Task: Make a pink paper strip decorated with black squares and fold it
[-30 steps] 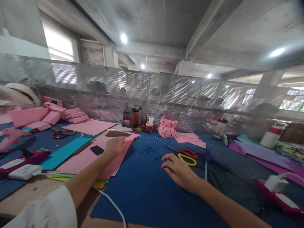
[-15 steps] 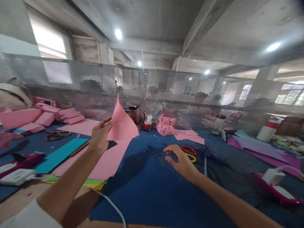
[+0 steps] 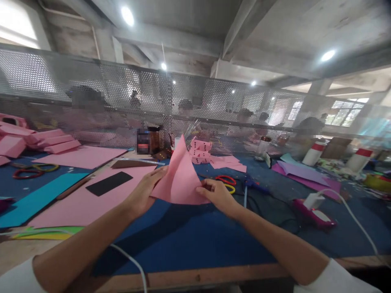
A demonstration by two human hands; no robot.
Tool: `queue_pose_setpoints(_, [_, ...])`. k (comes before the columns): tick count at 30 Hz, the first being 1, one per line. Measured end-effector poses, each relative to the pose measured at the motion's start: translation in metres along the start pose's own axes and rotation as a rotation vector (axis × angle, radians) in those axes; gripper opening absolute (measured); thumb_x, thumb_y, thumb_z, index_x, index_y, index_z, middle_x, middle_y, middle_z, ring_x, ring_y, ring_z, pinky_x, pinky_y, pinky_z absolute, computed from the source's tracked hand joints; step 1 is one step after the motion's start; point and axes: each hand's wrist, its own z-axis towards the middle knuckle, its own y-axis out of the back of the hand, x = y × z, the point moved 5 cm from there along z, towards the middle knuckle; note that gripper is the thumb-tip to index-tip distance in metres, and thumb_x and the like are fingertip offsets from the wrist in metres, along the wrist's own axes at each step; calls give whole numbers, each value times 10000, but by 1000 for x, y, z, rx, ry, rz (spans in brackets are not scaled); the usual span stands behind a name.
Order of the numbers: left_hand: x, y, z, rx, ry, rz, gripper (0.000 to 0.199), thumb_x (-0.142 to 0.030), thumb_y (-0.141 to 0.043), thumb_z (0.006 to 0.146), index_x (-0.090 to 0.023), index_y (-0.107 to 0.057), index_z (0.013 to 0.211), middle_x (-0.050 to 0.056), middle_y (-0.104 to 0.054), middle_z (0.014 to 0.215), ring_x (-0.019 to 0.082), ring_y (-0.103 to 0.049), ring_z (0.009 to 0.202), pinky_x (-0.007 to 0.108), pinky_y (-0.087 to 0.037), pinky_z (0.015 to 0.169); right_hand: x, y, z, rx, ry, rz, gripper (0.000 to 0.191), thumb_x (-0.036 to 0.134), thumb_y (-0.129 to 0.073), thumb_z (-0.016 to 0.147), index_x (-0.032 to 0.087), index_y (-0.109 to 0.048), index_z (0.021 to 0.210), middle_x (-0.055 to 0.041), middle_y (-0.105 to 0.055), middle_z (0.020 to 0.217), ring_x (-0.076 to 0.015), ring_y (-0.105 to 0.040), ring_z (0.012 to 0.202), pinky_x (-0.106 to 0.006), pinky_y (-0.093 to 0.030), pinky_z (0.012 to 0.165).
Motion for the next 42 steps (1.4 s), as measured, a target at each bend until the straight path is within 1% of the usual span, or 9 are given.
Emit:
queue_pose_setpoints(5, [23, 1, 9, 130, 114, -314, 482, -550, -536, 875, -159, -694, 1109, 92, -761, 987, 282, -698, 911, 362, -558, 770, 3, 13, 1, -61, 58, -127, 151, 300, -589, 881, 178, -654, 819, 20, -624, 757, -144, -567, 739, -243, -422, 701])
queue_pose_setpoints(11, [26, -1, 9, 272, 144, -501, 549, -613, -493, 882, -139, -695, 1072, 114, -756, 916, 260, -701, 819, 365, -544, 735, 8, 21, 0, -113, 81, -230, 95, 248, -597, 872, 182, -659, 846, 7, -645, 774, -157, -586, 747, -254, -420, 717])
queue_pose_setpoints(16, [38, 8, 15, 140, 76, -326, 237, -349, -763, 760, -168, -730, 910, 46, -744, 912, 180, -668, 810, 291, -524, 763, 7, 25, -1, -118, 128, -290, 92, 227, -600, 883, 193, -682, 908, -11, -690, 853, -170, -617, 800, -272, -433, 753])
queue_pose_setpoints(23, [44, 12, 23, 162, 69, -272, 224, -302, -786, 735, -174, -740, 914, 46, -739, 933, 180, -670, 860, 345, -528, 867, 18, 43, 2, -177, 254, -469, 86, 242, -605, 908, 214, -681, 937, -20, -704, 882, -180, -635, 842, -309, -460, 811])
queue_pose_setpoints(27, [42, 14, 22, 163, 51, -116, 241, -344, -779, 731, -190, -736, 911, 38, -742, 909, 200, -676, 888, 357, -513, 889, 33, 53, -4, -228, 400, -665, 103, 191, -568, 930, 223, -661, 960, -9, -707, 897, -179, -631, 888, -411, -384, 999])
queue_pose_setpoints(32, [36, 17, 15, 171, -28, 130, 292, -410, -702, 782, -193, -714, 977, 67, -740, 988, 261, -663, 971, 431, -488, 936, 51, 50, -35, -180, 501, -872, 169, 150, -492, 963, 215, -631, 1036, -17, -703, 1003, -171, -623, 953, -493, -241, 1124])
queue_pose_setpoints(34, [33, 26, 14, 98, -56, 156, 331, -395, -648, 823, -197, -667, 1087, 77, -711, 1106, 261, -651, 1026, 446, -466, 976, 54, 44, -53, -124, 526, -956, 180, 140, -486, 961, 199, -626, 1058, -30, -694, 997, -175, -618, 949, -505, -232, 1133])
queue_pose_setpoints(39, [7, 50, -5, -129, -173, 307, 280, -391, -574, 874, -211, -644, 1077, 65, -687, 1131, 258, -615, 1103, 431, -434, 1019, 51, 20, -89, 55, 604, -1098, 207, 93, -445, 961, 164, -626, 1032, -41, -684, 948, -168, -597, 874, -514, -239, 1134])
queue_pose_setpoints(42, [-1, 28, -40, 132, -233, 568, 224, -408, -566, 896, -290, -665, 1060, 14, -694, 1129, 241, -621, 1071, 383, -468, 963, 43, 9, -100, 121, 587, -1136, 219, 64, -440, 951, 163, -625, 1017, -39, -676, 938, -169, -586, 854, -518, -230, 1135])
